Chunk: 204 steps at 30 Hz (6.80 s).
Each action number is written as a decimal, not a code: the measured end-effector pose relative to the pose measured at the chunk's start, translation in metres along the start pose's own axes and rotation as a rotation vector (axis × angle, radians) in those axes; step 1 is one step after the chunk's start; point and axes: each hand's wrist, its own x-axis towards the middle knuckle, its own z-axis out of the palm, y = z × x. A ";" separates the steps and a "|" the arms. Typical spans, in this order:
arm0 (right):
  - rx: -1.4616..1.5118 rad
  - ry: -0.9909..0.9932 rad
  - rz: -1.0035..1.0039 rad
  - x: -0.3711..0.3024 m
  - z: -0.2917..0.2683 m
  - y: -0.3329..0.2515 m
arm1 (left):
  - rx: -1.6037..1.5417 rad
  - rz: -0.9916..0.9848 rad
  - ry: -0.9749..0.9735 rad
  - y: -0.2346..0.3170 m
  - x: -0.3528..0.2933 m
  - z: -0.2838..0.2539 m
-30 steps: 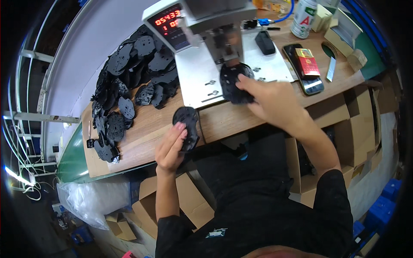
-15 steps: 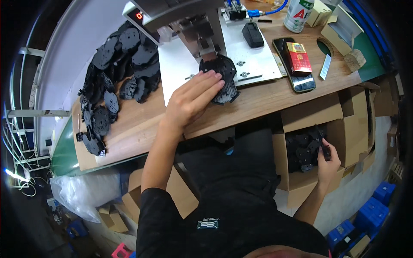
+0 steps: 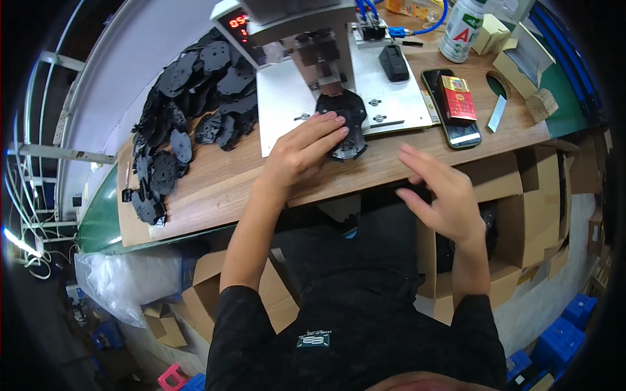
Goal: Using a pneumatic press machine to assemble or secure components into plastic computer mouse shells on a production line.
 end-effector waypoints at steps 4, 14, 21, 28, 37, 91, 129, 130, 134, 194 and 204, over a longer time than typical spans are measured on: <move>-0.277 -0.046 -0.208 0.050 0.034 -0.001 | -0.020 0.053 0.106 -0.001 0.000 0.007; -0.494 -0.063 -0.084 0.063 0.058 -0.008 | -0.021 0.004 0.139 -0.028 -0.030 -0.037; -0.463 -0.042 -0.087 0.065 0.063 -0.006 | 0.365 -0.590 -0.105 -0.087 -0.141 -0.109; -0.428 0.012 -0.096 0.063 0.062 -0.005 | 0.228 -0.714 -0.053 -0.012 -0.174 -0.127; -0.412 -0.053 -0.074 0.066 0.059 -0.006 | 0.154 -0.512 -0.102 0.036 -0.200 -0.115; -0.371 -0.017 -0.174 0.058 0.057 -0.002 | -0.053 0.013 0.115 0.002 -0.002 0.003; -0.556 0.030 -0.162 0.059 0.063 0.000 | -0.114 -0.665 0.087 0.013 -0.107 -0.099; -0.620 0.034 -0.187 0.059 0.064 0.001 | -0.031 -0.557 0.017 0.014 -0.112 -0.096; -0.661 -0.055 -0.098 0.061 0.066 -0.006 | 0.108 -0.436 -0.087 0.019 -0.129 -0.090; -0.408 0.010 -0.176 0.062 0.058 0.006 | 0.271 -0.771 -0.149 -0.004 -0.133 -0.092; -0.385 0.031 -0.162 0.060 0.059 0.006 | 0.212 -0.573 -0.326 0.029 -0.137 -0.116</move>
